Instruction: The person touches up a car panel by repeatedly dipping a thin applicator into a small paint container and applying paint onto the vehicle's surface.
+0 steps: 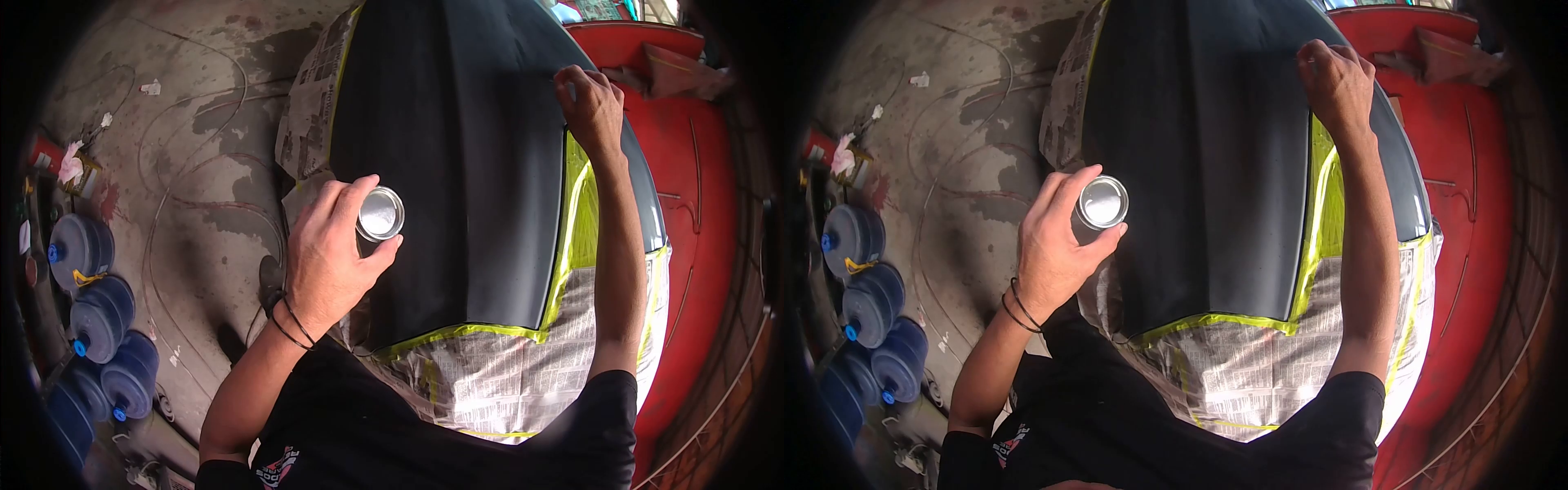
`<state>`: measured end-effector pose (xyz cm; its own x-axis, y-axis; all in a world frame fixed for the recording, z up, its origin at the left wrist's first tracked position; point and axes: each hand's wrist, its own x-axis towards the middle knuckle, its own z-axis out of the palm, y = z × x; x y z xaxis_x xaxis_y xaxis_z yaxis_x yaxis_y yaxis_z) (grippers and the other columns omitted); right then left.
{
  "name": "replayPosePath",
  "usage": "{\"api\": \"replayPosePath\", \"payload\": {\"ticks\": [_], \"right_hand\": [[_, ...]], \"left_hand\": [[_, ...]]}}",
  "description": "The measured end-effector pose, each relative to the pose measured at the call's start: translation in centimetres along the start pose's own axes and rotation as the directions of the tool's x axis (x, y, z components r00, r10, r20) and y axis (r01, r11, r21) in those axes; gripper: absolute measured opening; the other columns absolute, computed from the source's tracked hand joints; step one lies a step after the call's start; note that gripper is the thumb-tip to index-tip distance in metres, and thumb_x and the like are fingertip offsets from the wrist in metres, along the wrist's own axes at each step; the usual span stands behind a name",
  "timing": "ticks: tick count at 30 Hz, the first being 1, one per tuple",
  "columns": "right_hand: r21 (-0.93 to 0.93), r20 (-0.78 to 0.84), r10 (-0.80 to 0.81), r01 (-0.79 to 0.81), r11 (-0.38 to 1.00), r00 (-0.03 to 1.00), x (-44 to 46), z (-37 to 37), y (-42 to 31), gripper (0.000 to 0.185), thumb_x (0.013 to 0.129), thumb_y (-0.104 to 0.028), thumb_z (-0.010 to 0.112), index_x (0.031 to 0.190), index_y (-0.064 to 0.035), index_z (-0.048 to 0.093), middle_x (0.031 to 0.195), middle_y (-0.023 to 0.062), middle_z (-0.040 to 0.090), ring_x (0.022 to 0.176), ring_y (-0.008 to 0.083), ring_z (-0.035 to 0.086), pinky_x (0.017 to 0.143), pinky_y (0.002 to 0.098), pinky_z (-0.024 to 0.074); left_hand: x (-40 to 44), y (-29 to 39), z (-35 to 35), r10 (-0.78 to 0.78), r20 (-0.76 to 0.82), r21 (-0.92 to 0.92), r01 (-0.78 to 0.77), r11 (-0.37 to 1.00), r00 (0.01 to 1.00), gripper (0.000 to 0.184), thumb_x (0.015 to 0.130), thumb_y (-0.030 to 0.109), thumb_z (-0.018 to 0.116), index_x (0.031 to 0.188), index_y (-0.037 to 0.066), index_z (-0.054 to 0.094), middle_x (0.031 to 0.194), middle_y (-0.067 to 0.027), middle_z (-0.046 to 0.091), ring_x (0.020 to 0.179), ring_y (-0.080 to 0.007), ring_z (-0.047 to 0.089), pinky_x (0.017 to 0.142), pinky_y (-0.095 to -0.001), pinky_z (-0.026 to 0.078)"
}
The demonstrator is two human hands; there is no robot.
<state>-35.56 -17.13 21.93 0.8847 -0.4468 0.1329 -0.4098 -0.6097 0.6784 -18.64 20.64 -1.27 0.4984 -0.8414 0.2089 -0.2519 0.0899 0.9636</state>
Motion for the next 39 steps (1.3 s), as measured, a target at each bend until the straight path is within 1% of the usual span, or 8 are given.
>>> {"api": "replayPosePath", "payload": {"ticks": [23,26,29,32,34,35,36,39], "right_hand": [[-0.058,-0.012,-0.011,0.010,0.998,1.000,0.2,0.1,-0.5,0.013,0.111,-0.031,0.076,0.119,-0.0228,0.082,0.113,0.0012,0.088,0.134,0.0258,0.077,0.115,0.0588,0.0484],[-0.014,-0.021,0.004,-0.004,1.000,1.000,0.2,0.0,-0.5,0.015,0.111,-0.030,0.076,0.121,-0.0220,0.082,0.115,0.0019,0.088,0.134,0.0272,0.077,0.116,0.0582,0.0482],[0.014,-0.020,0.057,-0.057,0.998,0.998,0.2,-0.2,-0.6,0.018,0.111,-0.031,0.078,0.124,-0.0196,0.083,0.121,0.0038,0.088,0.127,0.0300,0.078,0.115,0.0528,0.0518],[0.100,-0.086,0.123,-0.114,0.988,0.989,-0.3,-1.3,-1.4,0.019,0.110,-0.031,0.078,0.122,-0.0173,0.085,0.119,0.0040,0.089,0.130,0.0321,0.078,0.115,0.0528,0.0531],[0.277,-0.072,0.147,-0.122,0.953,0.987,-1.1,-3.2,-3.4,0.019,0.110,-0.029,0.078,0.121,-0.0154,0.086,0.121,0.0057,0.089,0.130,0.0333,0.078,0.114,0.0512,0.0564],[0.366,-0.063,0.158,-0.124,0.922,0.986,-1.6,-4.5,-5.2,0.019,0.110,-0.028,0.079,0.121,-0.0145,0.086,0.122,0.0065,0.089,0.131,0.0339,0.078,0.114,0.0504,0.0581],[0.431,-0.035,0.177,-0.144,0.891,0.984,-2.1,-6.4,-7.9,0.016,0.109,-0.020,0.081,0.120,-0.0116,0.087,0.123,0.0085,0.089,0.131,0.0336,0.079,0.114,0.0476,0.0609],[0.684,0.034,0.098,-0.095,0.724,0.995,-3.9,-9.7,-13.8,0.015,0.103,-0.011,0.087,0.118,-0.0094,0.087,0.129,0.0051,0.088,0.139,0.0327,0.074,0.114,0.0474,0.0615]], "left_hand": [[0.1,-0.3,-0.3,0.003,0.001,0.032,-0.003,0.999,1.000,0.073,0.086,0.006,0.099,0.153,0.003,0.070,0.131,-0.0164,0.074,0.118,-0.0364,0.079,0.103,-0.0459,0.065],[0.1,-0.5,-0.4,0.005,-0.007,0.038,-0.005,0.999,1.000,0.073,0.086,0.006,0.099,0.152,0.003,0.070,0.130,-0.0163,0.074,0.118,-0.0365,0.079,0.102,-0.0459,0.065],[0.1,-0.5,-0.5,0.006,-0.009,0.042,-0.006,0.999,1.000,0.072,0.086,0.005,0.098,0.152,0.003,0.071,0.130,-0.0163,0.074,0.118,-0.0364,0.079,0.102,-0.0458,0.065],[0.4,-0.4,-0.4,0.013,-0.017,0.025,-0.013,1.000,1.000,0.071,0.086,0.006,0.098,0.151,0.003,0.071,0.130,-0.0166,0.074,0.118,-0.0368,0.078,0.102,-0.0459,0.065],[0.8,-0.2,-0.3,0.027,-0.029,0.013,-0.027,1.000,0.999,0.071,0.086,0.005,0.098,0.151,0.003,0.071,0.129,-0.0167,0.074,0.118,-0.0373,0.078,0.102,-0.0462,0.064],[1.0,0.1,-0.2,0.036,-0.038,0.011,-0.035,0.999,0.999,0.070,0.086,0.005,0.098,0.151,0.003,0.072,0.129,-0.0167,0.074,0.118,-0.0376,0.078,0.102,-0.0463,0.064],[1.2,0.3,-0.1,0.043,-0.046,0.011,-0.043,0.999,0.998,0.070,0.085,0.005,0.098,0.150,0.003,0.072,0.129,-0.0167,0.074,0.118,-0.0378,0.078,0.103,-0.0465,0.064],[2.3,0.9,0.3,0.057,-0.052,0.028,-0.056,0.998,0.997,0.071,0.084,0.008,0.099,0.150,0.006,0.072,0.128,-0.0151,0.074,0.116,-0.0389,0.077,0.102,-0.0478,0.064]]}}
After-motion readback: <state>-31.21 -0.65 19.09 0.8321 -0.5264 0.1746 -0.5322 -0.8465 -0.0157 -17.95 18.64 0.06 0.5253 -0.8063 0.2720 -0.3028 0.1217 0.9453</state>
